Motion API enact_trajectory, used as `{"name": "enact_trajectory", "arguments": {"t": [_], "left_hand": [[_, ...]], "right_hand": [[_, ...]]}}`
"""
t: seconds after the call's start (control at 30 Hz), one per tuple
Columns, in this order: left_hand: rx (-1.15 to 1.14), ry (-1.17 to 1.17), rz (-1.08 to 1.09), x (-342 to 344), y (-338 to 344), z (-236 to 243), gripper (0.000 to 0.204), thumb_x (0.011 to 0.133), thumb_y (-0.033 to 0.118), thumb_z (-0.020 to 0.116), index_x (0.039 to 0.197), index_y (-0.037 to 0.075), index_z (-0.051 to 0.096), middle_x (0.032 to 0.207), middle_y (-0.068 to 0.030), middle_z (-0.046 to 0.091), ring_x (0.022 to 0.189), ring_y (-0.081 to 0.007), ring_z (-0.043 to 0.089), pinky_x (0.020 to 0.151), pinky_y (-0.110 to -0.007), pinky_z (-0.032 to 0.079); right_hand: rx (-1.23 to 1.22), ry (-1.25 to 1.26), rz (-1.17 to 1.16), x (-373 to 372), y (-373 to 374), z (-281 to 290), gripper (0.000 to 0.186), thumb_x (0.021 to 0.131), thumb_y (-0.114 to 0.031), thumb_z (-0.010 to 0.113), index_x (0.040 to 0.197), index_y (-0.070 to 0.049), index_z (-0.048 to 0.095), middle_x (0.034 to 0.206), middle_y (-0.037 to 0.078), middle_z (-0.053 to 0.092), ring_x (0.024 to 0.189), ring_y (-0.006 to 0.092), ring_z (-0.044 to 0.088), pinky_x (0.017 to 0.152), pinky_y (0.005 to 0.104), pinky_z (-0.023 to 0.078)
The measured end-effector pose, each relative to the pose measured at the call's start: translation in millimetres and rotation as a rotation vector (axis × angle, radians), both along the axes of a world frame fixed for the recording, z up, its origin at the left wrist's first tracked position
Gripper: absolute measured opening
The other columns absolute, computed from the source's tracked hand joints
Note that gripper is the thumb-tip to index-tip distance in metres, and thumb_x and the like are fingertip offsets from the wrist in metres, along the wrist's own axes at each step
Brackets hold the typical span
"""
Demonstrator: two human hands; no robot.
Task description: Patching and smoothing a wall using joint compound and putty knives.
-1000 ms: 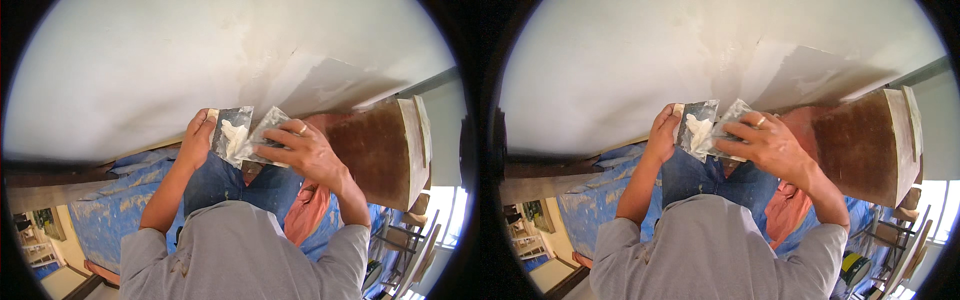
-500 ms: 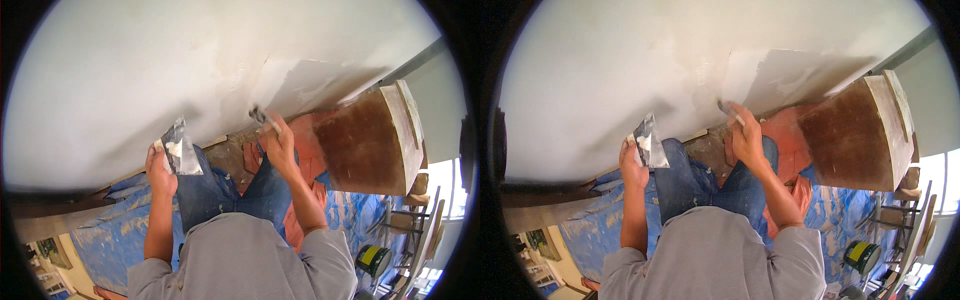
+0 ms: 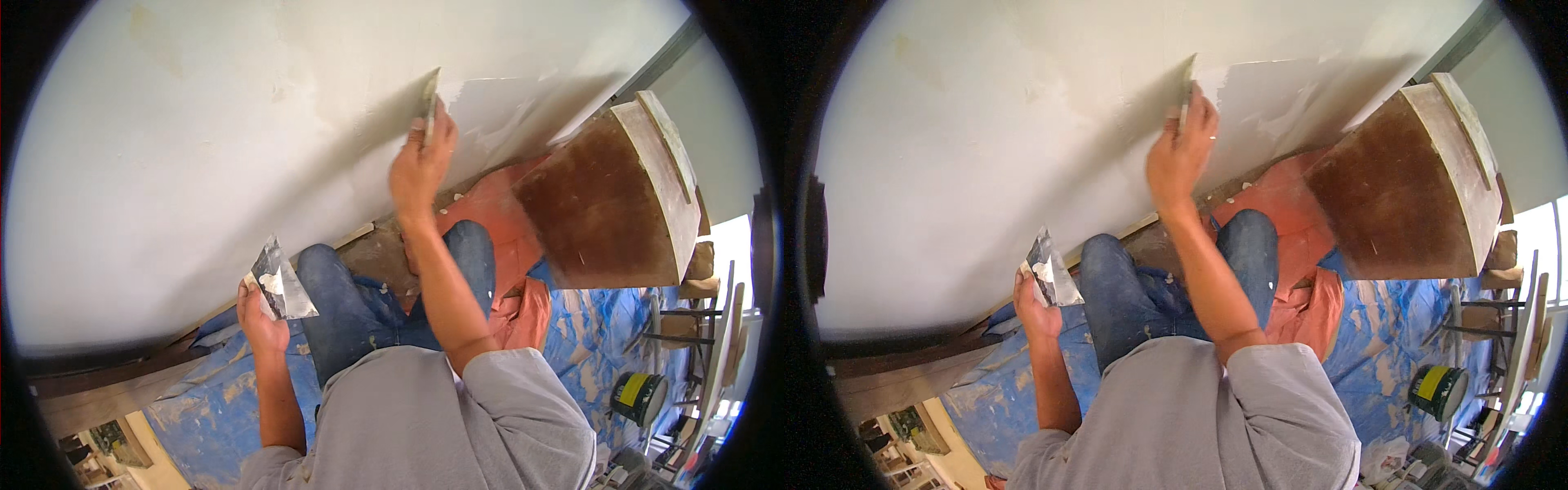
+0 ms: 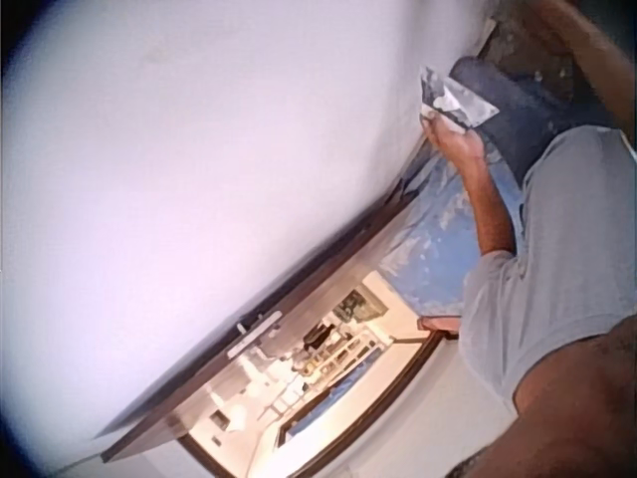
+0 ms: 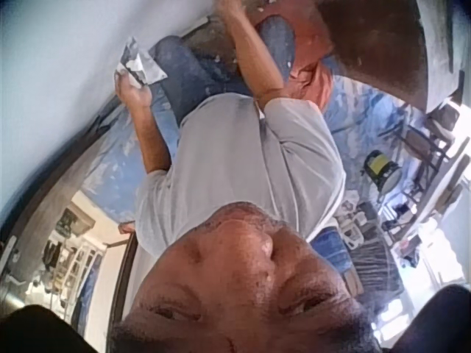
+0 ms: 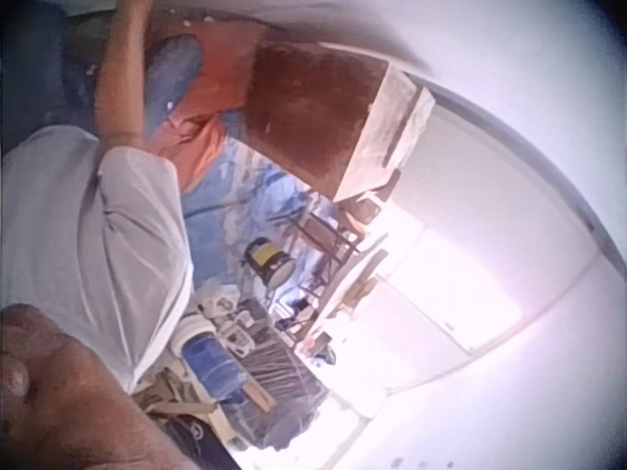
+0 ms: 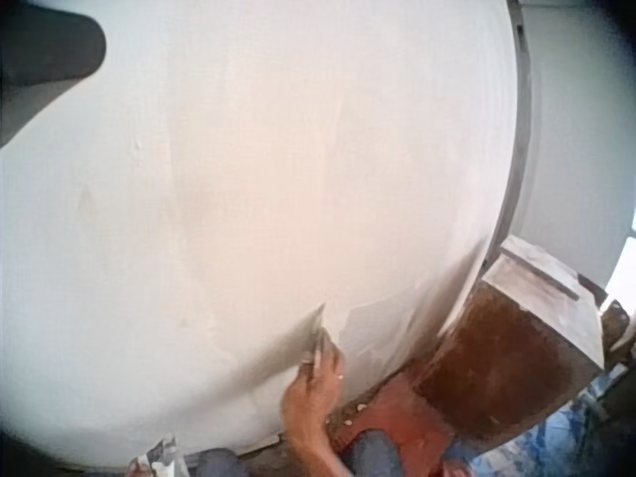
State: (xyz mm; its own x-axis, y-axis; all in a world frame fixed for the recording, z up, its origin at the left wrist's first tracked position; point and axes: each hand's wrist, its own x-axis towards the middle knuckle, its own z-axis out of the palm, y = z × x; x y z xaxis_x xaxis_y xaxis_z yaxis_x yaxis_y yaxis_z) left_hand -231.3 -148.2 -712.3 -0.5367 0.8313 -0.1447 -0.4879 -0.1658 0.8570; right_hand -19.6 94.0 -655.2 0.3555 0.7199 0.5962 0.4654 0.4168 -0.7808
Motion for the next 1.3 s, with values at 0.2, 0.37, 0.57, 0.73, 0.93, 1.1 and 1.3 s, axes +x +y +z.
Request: {"name": "enact_trajectory", "arguments": {"t": [0.2, 0.37, 0.57, 0.73, 0.93, 1.1, 1.3], "left_hand": [[0.008, 0.005, 0.022, 11, 3, 15, 0.034, 0.103, 0.018, 0.048, 0.13, -0.001, 0.052, 0.12, -0.0105, 0.063, 0.11, -0.0219, 0.064, 0.096, -0.038, 0.05], [-0.023, 0.012, 0.064, 9, 2, 13, 0.036, 0.102, 0.021, 0.049, 0.133, 0.002, 0.052, 0.125, -0.0093, 0.062, 0.115, -0.0224, 0.062, 0.098, -0.039, 0.051], [-0.003, -0.009, 0.038, 11, -1, 13, 0.034, 0.103, 0.02, 0.049, 0.13, 0.0, 0.052, 0.122, -0.0114, 0.062, 0.112, -0.0241, 0.063, 0.096, -0.039, 0.051], [-0.009, -0.032, 0.061, 18, 2, 16, 0.032, 0.103, 0.02, 0.049, 0.129, 0.001, 0.052, 0.121, -0.0107, 0.062, 0.111, -0.0239, 0.063, 0.095, -0.039, 0.051], [0.022, 0.001, 0.03, 17, -1, 13, 0.032, 0.104, 0.019, 0.05, 0.13, 0.001, 0.053, 0.121, -0.0103, 0.063, 0.113, -0.0232, 0.062, 0.097, -0.039, 0.05], [-0.017, -0.008, 0.115, 17, -2, 12, 0.035, 0.104, 0.019, 0.051, 0.133, 0.0, 0.052, 0.125, -0.0105, 0.062, 0.115, -0.0232, 0.061, 0.099, -0.04, 0.05], [-0.073, -0.017, 0.177, 15, -2, 9, 0.043, 0.103, 0.019, 0.053, 0.14, -0.001, 0.049, 0.131, -0.012, 0.059, 0.119, -0.0252, 0.06, 0.1, -0.041, 0.05]], "right_hand": [[0.051, -0.225, 0.088, -64, -54, -20, 0.072, 0.081, 0.01, 0.062, 0.15, -0.006, 0.046, 0.132, 0.023, 0.049, 0.116, 0.0368, 0.053, 0.099, 0.0453, 0.045], [0.004, -0.198, 0.189, -13, -62, -37, 0.066, 0.083, 0.01, 0.061, 0.147, -0.005, 0.049, 0.13, 0.022, 0.055, 0.119, 0.039, 0.055, 0.103, 0.0453, 0.045], [-0.066, 0.292, -0.001, 49, 30, 6, 0.041, 0.105, -0.007, 0.044, 0.146, -0.001, 0.049, 0.131, 0.022, 0.054, 0.117, 0.0354, 0.054, 0.103, 0.041, 0.042], [0.055, 0.025, -0.046, -17, 11, 12, 0.056, 0.095, 0.001, 0.056, 0.149, -0.008, 0.048, 0.128, 0.022, 0.05, 0.11, 0.0356, 0.051, 0.097, 0.0431, 0.043], [0.171, -0.317, 0.244, -56, -71, -1, 0.067, 0.074, 0.007, 0.061, 0.138, -0.013, 0.061, 0.127, 0.014, 0.059, 0.111, 0.0369, 0.056, 0.1, 0.048, 0.043], [0.006, 0.016, 0.09, 20, -26, -30, 0.053, 0.086, 0.008, 0.055, 0.136, -0.008, 0.06, 0.129, 0.015, 0.06, 0.115, 0.0364, 0.057, 0.097, 0.0418, 0.048], [-0.074, 0.314, -0.089, 105, 73, -31, 0.036, 0.108, -0.016, 0.044, 0.138, 0.001, 0.054, 0.126, 0.02, 0.059, 0.115, 0.0374, 0.057, 0.101, 0.0442, 0.044]]}}
